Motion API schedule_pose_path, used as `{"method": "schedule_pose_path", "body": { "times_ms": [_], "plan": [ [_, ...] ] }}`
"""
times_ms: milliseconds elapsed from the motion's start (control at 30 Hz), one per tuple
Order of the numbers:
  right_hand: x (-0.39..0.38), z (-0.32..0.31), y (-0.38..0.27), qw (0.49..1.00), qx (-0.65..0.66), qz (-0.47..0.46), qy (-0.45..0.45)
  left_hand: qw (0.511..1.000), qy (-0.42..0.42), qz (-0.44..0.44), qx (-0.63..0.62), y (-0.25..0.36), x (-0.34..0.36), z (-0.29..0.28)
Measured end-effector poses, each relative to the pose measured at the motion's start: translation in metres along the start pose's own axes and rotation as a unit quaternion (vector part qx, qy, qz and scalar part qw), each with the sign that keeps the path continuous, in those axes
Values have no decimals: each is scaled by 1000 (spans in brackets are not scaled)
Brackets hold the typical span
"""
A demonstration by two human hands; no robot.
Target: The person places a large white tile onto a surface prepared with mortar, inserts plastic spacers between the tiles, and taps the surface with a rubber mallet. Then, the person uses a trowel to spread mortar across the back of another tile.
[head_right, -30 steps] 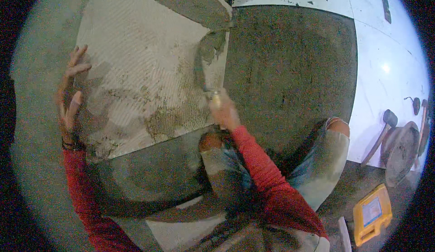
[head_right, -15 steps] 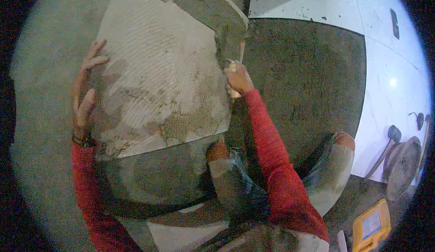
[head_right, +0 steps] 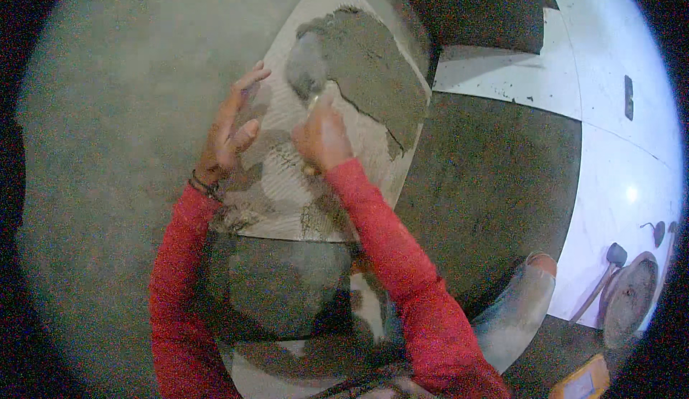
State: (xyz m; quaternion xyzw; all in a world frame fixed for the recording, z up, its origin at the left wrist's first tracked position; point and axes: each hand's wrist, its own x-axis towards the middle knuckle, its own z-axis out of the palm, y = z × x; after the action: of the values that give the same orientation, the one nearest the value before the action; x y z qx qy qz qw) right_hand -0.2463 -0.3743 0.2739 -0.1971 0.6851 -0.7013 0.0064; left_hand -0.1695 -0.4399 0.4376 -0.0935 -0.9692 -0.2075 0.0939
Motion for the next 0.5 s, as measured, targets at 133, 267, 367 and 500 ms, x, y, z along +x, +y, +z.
{"method": "schedule_pose_path", "body": {
  "times_ms": [133,267,367,500],
  "plan": [
    [-41,-14,-1,994,74,-15,-81,1000,21,-13,13,-14,-22,-12],
    [47,-59,83,997,46,-55,-16,999,18,-4,27,-3,-8,-8],
    [124,-55,127,999,-10,22,-29,1000,5,2,5,-5,2,1],
    [99,-24,91,972,31,-231,38,998,-4,-8,58,-6,-14,-14]
  ]
}}
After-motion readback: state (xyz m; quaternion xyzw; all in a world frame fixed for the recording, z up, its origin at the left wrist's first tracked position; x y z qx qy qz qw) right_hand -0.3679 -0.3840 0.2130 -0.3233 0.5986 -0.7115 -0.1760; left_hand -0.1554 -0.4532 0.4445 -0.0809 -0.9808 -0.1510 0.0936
